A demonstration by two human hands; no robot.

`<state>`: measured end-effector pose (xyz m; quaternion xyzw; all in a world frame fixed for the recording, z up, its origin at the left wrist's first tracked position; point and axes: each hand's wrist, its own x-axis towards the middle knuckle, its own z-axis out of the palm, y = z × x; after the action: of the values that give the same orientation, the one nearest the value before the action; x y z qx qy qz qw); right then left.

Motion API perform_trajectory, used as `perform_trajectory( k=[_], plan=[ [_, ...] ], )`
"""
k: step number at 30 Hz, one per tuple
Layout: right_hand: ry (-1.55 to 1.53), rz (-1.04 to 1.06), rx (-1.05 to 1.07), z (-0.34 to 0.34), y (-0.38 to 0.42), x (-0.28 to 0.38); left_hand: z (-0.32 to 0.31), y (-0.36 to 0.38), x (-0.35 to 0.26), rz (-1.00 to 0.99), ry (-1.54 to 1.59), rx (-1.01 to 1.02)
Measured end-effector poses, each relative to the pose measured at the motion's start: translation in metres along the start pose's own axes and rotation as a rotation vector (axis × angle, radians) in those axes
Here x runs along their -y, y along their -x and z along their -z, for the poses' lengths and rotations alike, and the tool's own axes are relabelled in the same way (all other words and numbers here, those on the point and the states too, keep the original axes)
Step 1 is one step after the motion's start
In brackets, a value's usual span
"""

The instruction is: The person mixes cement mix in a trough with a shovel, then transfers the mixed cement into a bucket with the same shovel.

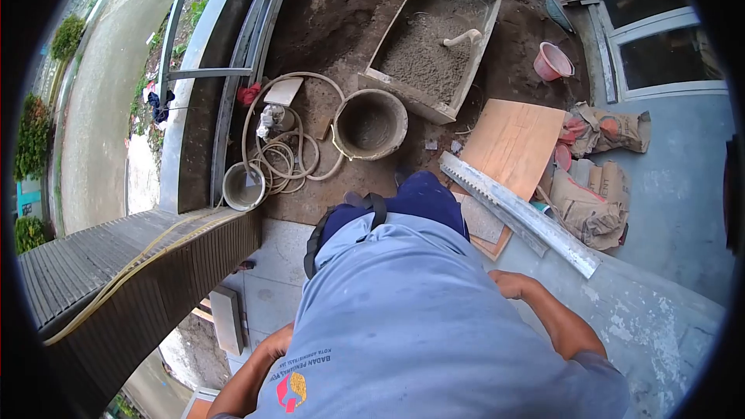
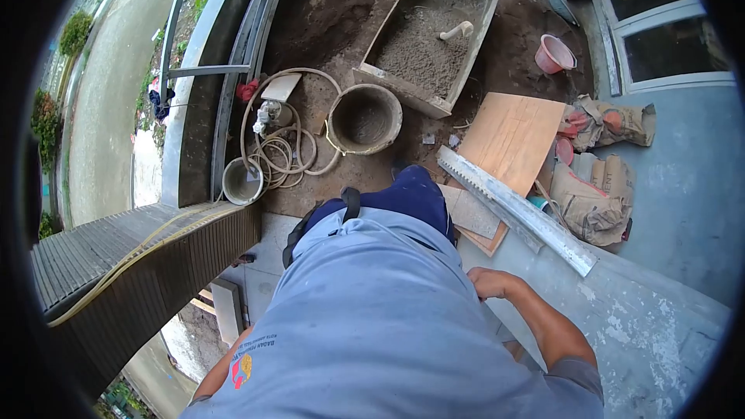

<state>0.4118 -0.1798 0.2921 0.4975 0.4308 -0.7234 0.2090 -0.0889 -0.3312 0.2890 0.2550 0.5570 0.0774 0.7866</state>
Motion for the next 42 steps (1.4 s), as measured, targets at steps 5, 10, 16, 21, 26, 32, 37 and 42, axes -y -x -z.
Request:
perform_trajectory(
  k=[5,10,16,21,26,32,37,42],
  plan=[
    [0.168,0.056,0.078,0.025,-0.013,0.020,0.019,-0.012,-0.045,-0.049,-0.021,0.082],
    [0.455,0.045,0.172,0.053,-0.051,0.004,0.045,-0.063,-0.016,-0.117,-0.329,0.172],
    [0.068,0.039,-0.270,0.130,-0.074,0.045,0.082,-0.127,-0.037,-0.029,-0.435,-0.276],
    [0.185,-0.100,-0.349,0.165,-0.121,0.057,0.039,-0.184,-0.087,-0.183,-0.118,-0.407],
    [0.318,0.063,-0.253,0.202,-0.144,0.029,-0.016,-0.204,-0.129,-0.075,-0.137,-0.344],
    [0.228,0.052,-0.052,0.237,-0.133,0.025,-0.036,-0.225,-0.148,0.021,-0.130,-0.458],
    [0.217,0.068,-0.028,0.235,-0.109,0.055,-0.032,-0.244,-0.174,-0.039,-0.255,-0.487],
    [0.283,0.111,-0.170,0.241,-0.103,0.079,0.020,-0.285,-0.184,-0.071,-0.437,-0.417]
  ],
)
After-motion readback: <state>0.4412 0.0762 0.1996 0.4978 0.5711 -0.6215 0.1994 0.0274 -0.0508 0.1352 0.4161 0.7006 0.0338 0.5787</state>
